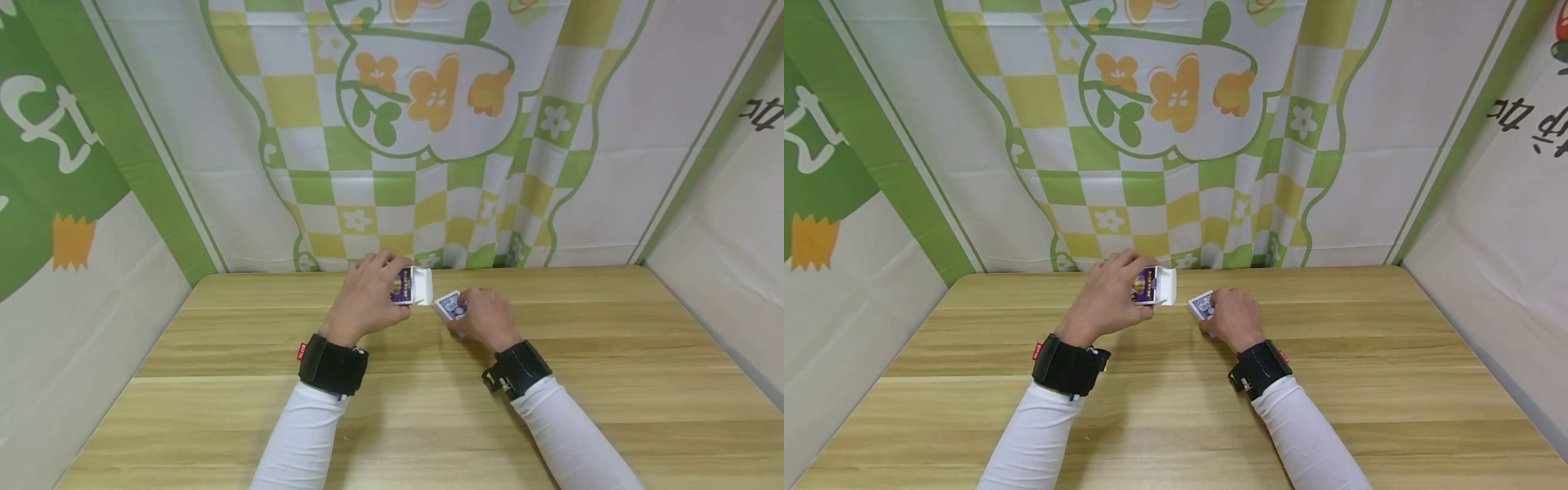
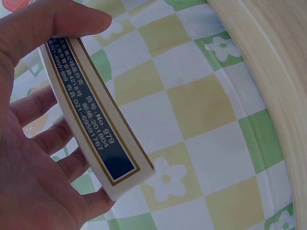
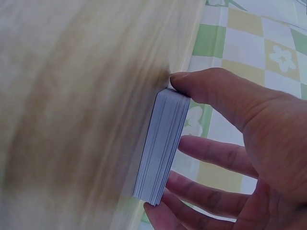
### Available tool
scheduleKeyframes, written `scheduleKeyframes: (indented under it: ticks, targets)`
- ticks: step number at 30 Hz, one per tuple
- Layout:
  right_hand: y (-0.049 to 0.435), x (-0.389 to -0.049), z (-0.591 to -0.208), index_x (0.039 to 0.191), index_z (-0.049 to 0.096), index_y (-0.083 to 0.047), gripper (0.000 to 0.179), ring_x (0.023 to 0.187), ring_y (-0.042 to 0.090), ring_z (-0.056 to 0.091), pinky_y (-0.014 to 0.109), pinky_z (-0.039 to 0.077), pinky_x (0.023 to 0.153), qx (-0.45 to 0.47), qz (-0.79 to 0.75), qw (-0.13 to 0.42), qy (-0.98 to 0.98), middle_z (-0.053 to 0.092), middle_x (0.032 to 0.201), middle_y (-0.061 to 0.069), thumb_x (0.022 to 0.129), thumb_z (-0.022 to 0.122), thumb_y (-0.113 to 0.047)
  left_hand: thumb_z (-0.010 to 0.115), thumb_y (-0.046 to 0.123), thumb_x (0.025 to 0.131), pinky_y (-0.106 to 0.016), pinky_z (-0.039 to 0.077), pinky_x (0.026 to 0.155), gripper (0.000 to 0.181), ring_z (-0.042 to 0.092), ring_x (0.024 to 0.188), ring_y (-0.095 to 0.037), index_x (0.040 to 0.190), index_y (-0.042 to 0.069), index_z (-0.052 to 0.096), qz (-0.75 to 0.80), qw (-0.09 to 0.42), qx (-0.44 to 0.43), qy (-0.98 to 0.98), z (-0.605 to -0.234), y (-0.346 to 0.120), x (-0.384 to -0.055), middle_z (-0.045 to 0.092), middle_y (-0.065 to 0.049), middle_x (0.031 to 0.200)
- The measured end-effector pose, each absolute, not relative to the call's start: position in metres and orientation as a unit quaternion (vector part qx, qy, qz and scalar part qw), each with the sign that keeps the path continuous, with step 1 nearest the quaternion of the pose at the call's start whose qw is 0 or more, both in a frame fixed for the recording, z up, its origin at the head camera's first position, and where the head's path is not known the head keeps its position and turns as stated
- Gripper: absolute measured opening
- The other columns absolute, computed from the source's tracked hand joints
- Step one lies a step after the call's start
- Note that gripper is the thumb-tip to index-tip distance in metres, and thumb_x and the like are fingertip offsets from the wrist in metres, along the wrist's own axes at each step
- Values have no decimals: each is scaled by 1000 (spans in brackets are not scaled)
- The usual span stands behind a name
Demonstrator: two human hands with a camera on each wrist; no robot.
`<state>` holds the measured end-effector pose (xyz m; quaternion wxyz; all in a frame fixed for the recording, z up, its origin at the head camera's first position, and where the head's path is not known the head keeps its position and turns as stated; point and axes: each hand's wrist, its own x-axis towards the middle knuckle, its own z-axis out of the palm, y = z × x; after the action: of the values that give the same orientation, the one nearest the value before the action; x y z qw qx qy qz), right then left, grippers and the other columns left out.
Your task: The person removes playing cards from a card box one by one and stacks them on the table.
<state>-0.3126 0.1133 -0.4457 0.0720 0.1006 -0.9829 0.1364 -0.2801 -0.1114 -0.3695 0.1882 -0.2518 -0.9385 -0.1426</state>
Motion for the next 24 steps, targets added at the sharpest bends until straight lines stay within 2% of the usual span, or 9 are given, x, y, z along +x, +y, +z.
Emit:
scheduleKeyframes:
  ticks: [12, 20, 24]
  targets:
    - [113, -312, -446, 101, 68, -14, 54, 67, 19, 51, 32, 38, 54, 98, 140, 69, -983, 60, 82, 5, 58, 76, -44, 74, 32, 59, -38, 35, 80, 73, 47, 101, -20, 126, 22, 50, -143, 191, -253, -938, -369, -112, -280, 51, 0, 114]
    - [115, -313, -445, 109, 61, -8, 66, 68, 19, 51, 32, 39, 56, 88, 157, 54, -982, 57, 82, 5, 57, 77, -45, 74, 32, 59, -37, 35, 78, 72, 47, 99, -19, 126, 21, 51, -146, 196, -253, -936, -370, -113, -281, 51, 0, 113]
    - [117, -311, -437, 111, 60, -6, 66, 71, 21, 53, 33, 40, 58, 85, 182, 60, -978, 60, 85, 6, 61, 76, -46, 74, 31, 59, -37, 35, 78, 71, 47, 97, -19, 125, 21, 51, -147, 198, -254, -935, -370, -113, -281, 51, 0, 111]
